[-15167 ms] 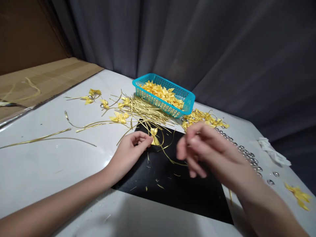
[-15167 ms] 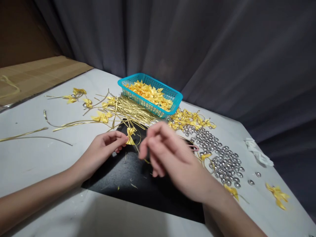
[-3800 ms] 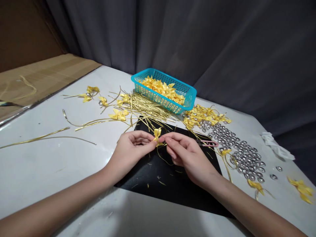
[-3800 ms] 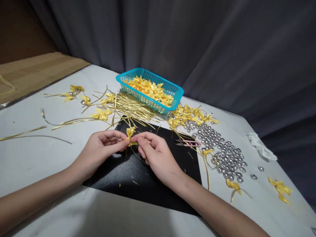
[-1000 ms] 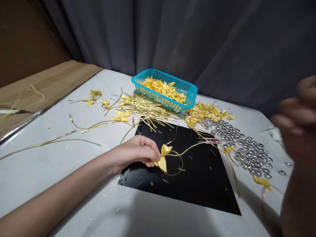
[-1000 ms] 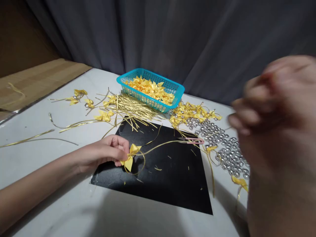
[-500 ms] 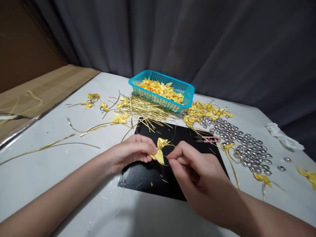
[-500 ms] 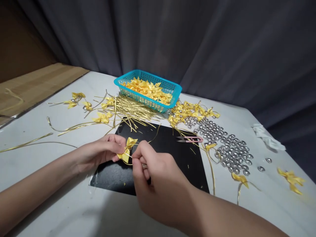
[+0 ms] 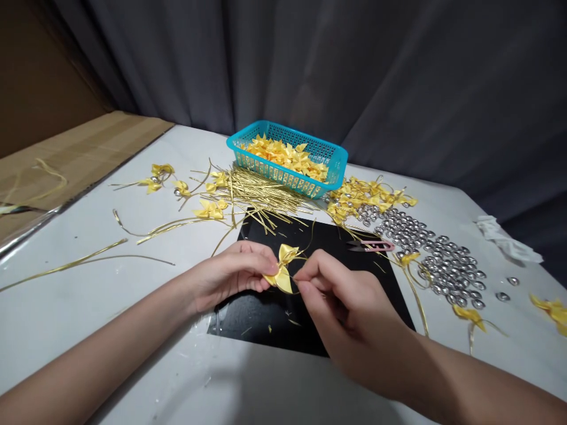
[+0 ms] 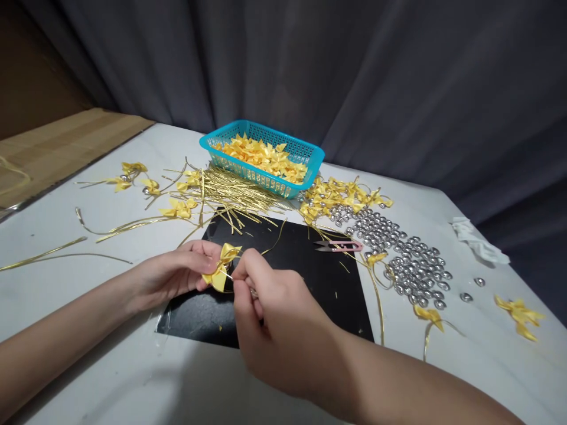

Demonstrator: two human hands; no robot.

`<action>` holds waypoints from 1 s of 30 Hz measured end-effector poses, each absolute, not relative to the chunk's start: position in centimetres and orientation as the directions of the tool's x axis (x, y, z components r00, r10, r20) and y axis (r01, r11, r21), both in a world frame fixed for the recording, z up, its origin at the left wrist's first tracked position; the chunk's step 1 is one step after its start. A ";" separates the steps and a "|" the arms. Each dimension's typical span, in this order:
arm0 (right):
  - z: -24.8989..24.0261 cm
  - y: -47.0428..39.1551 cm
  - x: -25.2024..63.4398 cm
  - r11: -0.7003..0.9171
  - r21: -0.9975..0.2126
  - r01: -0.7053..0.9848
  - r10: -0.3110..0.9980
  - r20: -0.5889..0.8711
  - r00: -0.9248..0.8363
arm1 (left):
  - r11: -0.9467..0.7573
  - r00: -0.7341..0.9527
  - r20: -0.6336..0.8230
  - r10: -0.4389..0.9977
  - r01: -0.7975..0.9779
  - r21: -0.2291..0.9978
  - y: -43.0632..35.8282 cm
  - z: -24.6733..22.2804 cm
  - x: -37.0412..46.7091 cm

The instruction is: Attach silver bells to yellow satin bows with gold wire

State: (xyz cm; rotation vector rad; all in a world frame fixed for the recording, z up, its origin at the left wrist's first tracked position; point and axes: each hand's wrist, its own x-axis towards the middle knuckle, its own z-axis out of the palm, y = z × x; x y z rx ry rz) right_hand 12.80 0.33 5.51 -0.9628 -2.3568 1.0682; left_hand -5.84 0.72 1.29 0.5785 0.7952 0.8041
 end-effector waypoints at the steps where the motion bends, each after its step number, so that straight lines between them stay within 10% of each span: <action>1: 5.5 0.3 12.8 0.477 -0.768 0.427 0.715 0.057 -0.697 | 0.573 0.441 -0.397 0.805 -0.404 0.713 0.7 1.3 -5.8; 30: 2.2 1.8 12.2 0.339 -0.911 0.233 0.747 0.110 -0.656 | 0.539 0.373 -0.399 0.838 -0.457 0.707 0.7 1.1 -5.7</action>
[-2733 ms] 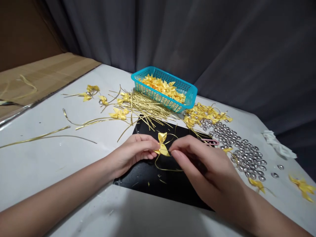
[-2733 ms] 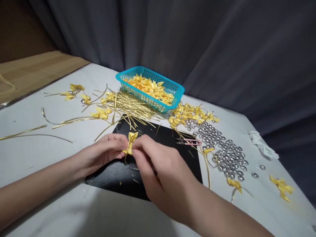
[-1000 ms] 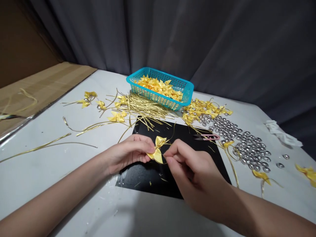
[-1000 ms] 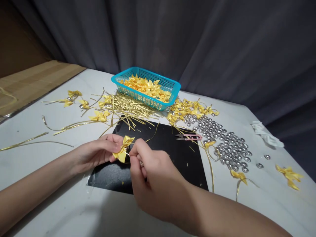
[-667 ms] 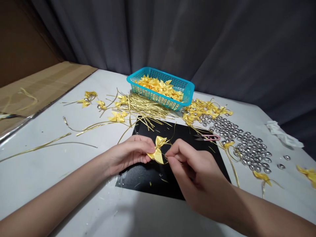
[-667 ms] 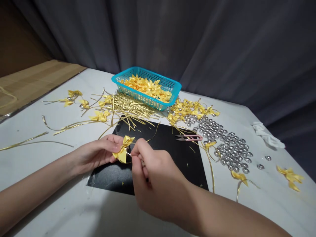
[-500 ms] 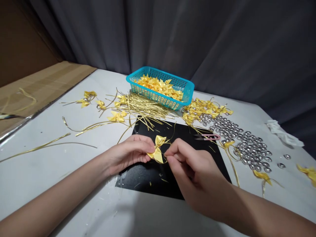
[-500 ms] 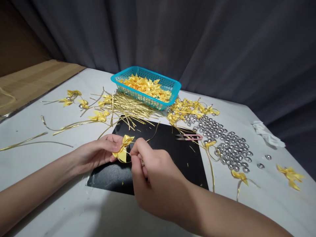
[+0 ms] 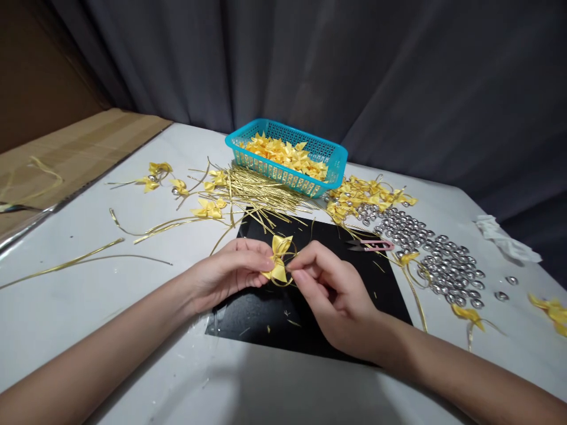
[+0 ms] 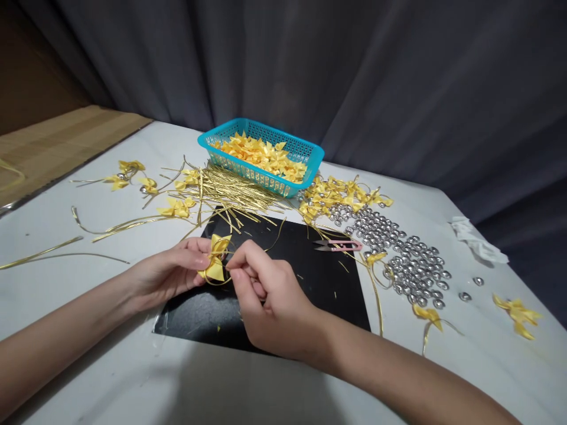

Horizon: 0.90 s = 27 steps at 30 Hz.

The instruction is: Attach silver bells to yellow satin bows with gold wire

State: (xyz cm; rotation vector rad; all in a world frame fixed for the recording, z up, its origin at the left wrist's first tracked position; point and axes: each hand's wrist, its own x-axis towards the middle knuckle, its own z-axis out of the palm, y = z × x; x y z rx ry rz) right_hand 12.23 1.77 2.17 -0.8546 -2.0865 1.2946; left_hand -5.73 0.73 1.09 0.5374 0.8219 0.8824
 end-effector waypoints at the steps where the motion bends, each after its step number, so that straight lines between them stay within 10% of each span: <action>1: 2.1 1.8 12.2 0.311 -0.924 0.220 0.752 0.098 -0.651 | 0.540 0.373 -0.398 0.838 -0.462 0.704 0.7 1.1 -5.7; 10: 1.4 1.6 11.6 -0.037 -0.999 -0.013 0.761 -0.020 -0.648 | 0.531 0.340 -0.410 0.847 -0.493 0.689 0.7 1.0 -5.6; 27: 1.7 1.9 11.4 -0.045 -0.991 -0.123 0.750 0.048 -0.660 | 0.577 0.356 -0.461 0.813 -0.595 0.559 0.3 1.5 -4.8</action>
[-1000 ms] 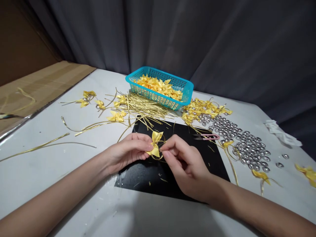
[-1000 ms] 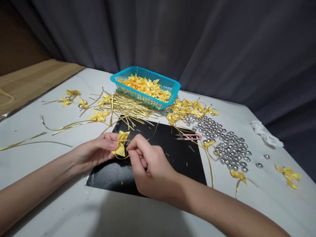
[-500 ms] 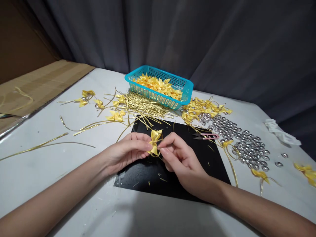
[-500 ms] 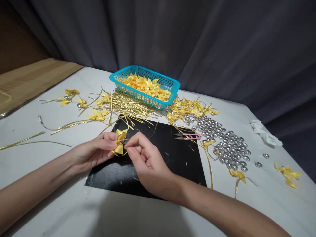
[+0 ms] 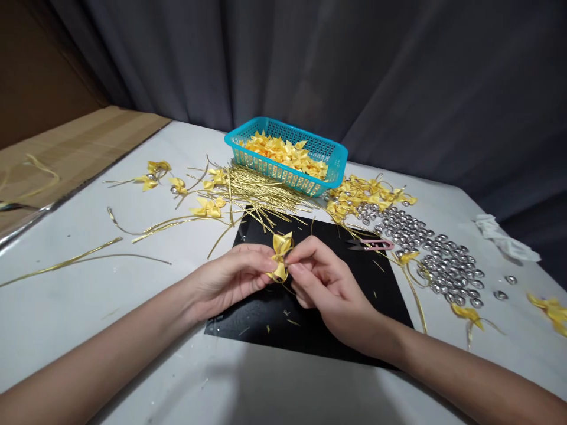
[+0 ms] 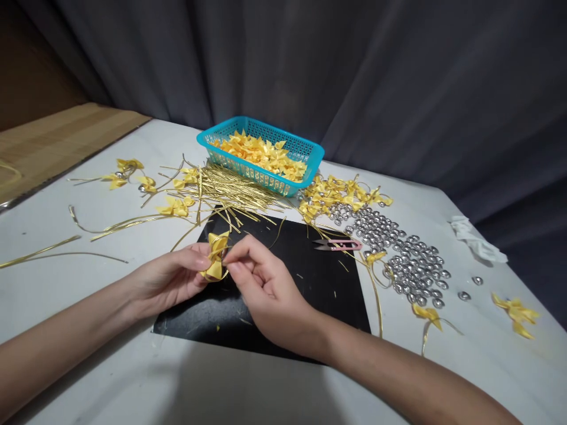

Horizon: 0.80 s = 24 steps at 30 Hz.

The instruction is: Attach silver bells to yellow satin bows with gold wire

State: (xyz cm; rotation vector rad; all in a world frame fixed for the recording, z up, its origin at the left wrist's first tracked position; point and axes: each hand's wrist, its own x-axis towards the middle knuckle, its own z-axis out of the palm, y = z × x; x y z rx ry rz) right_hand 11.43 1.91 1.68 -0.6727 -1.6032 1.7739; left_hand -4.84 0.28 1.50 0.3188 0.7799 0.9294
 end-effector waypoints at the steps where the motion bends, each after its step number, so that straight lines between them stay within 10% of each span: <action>1: 1.6 1.9 11.4 -0.055 -0.990 -0.131 0.751 0.046 -0.659 | 0.571 0.343 -0.465 0.816 -0.601 0.559 0.3 1.4 -4.8; 24: 0.5 2.0 11.2 -0.012 -0.999 -0.041 0.783 0.016 -0.622 | 0.506 0.255 -0.451 0.855 -0.600 0.620 0.2 1.0 -4.4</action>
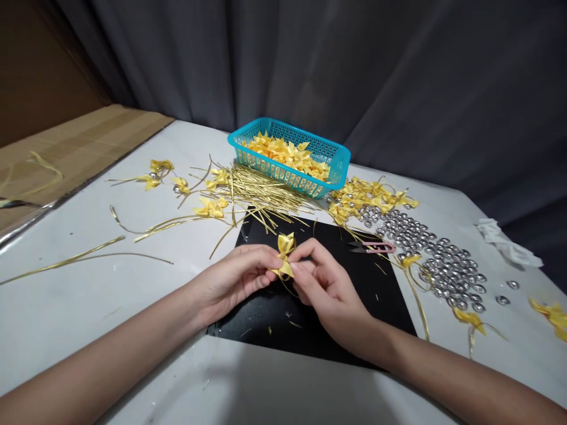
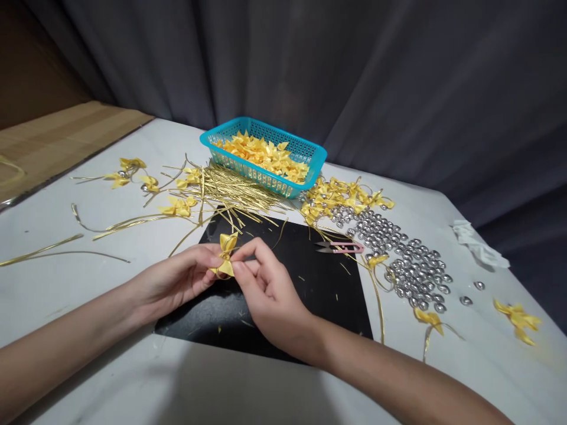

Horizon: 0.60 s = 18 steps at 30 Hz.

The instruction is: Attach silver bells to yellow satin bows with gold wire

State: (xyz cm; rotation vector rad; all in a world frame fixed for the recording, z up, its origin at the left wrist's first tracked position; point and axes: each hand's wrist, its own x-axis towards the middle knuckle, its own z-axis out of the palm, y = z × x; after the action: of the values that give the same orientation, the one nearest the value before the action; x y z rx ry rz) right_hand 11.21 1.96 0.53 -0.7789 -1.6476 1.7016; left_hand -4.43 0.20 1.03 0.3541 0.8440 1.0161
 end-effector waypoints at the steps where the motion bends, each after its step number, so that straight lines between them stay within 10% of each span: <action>1: 0.5 2.0 11.2 -0.012 -1.000 -0.016 0.777 0.001 -0.629 | 0.500 0.257 -0.441 0.860 -0.596 0.628 0.2 1.0 -4.5; 18: -0.4 2.0 11.9 0.704 -0.658 0.267 0.669 0.487 -0.561 | 0.546 0.278 -0.488 0.828 -0.602 0.583 -0.1 1.0 -4.1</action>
State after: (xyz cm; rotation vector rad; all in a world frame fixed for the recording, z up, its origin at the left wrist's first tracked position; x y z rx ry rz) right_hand 11.95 2.02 -0.38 -0.7105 -2.1543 0.6810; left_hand -4.13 -0.11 1.00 0.3090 0.8474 0.9799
